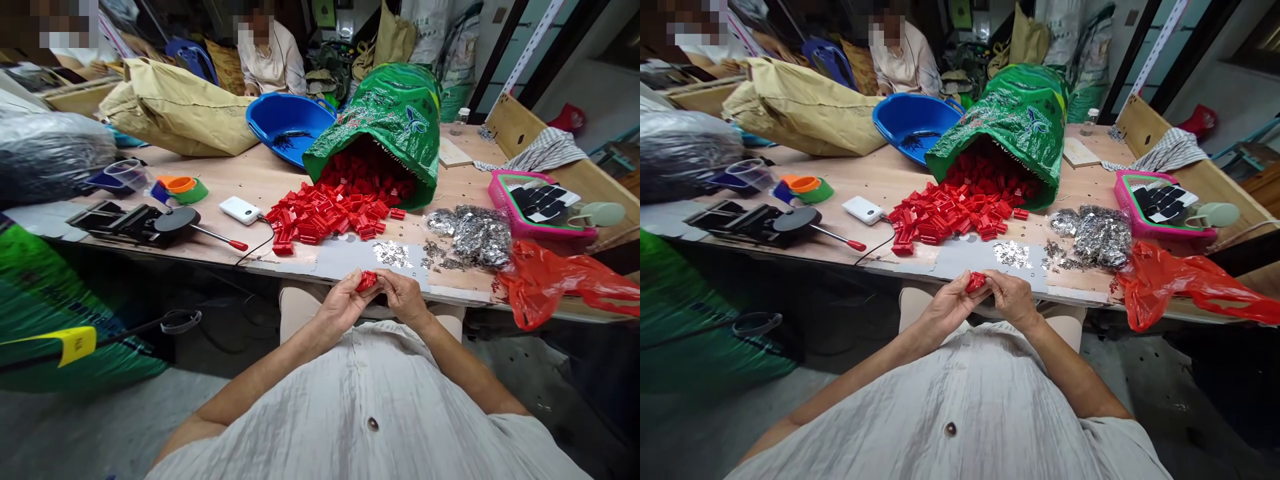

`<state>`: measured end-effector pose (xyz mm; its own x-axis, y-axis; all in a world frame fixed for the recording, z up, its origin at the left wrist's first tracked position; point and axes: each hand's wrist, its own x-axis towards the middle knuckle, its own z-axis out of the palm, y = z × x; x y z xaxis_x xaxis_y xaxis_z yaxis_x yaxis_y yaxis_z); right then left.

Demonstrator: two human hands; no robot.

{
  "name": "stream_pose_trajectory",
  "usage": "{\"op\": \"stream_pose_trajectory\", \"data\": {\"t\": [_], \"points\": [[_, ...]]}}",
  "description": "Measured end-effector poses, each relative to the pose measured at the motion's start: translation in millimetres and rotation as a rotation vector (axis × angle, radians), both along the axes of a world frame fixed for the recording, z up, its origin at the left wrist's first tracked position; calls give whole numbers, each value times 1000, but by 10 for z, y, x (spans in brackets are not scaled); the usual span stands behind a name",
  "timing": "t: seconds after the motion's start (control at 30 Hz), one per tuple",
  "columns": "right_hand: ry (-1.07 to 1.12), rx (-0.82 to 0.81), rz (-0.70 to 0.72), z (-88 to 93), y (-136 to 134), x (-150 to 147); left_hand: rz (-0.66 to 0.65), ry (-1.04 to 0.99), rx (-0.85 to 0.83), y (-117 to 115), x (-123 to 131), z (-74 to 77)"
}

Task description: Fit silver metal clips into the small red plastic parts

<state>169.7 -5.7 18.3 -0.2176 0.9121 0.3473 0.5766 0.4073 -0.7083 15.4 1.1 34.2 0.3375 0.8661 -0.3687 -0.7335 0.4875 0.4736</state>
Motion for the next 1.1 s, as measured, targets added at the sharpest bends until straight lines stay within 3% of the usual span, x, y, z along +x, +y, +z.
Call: {"op": "stream_pose_trajectory", "data": {"t": [0.1,0.17,0.37,0.5,0.67,0.83,0.97,1.03,1.1], "points": [[30,-86,39,-63,-43,48,-25,28,-46,-16,-36,-115],[-6,-154,14,-128,-66,142,-67,71,-132,-25,-73,-278],[-145,-118,-311,-431,26,687,-125,326,-401,52,-79,-940],[-268,-79,-369,-555,202,899,-149,395,-430,181,-42,-1157],[-349,-61,-346,-577,425,830,-156,434,-391,230,-92,-1131],[-419,-58,-300,-575,570,823,-192,426,-313,103,-288,-938],[-421,-33,-233,-607,622,908,-284,524,-48,74,-557,-746],[-415,-18,-215,-623,639,945,-211,666,130,160,-741,-669],[-418,-3,-192,-629,652,973,-38,902,281,311,-964,-616]]}}
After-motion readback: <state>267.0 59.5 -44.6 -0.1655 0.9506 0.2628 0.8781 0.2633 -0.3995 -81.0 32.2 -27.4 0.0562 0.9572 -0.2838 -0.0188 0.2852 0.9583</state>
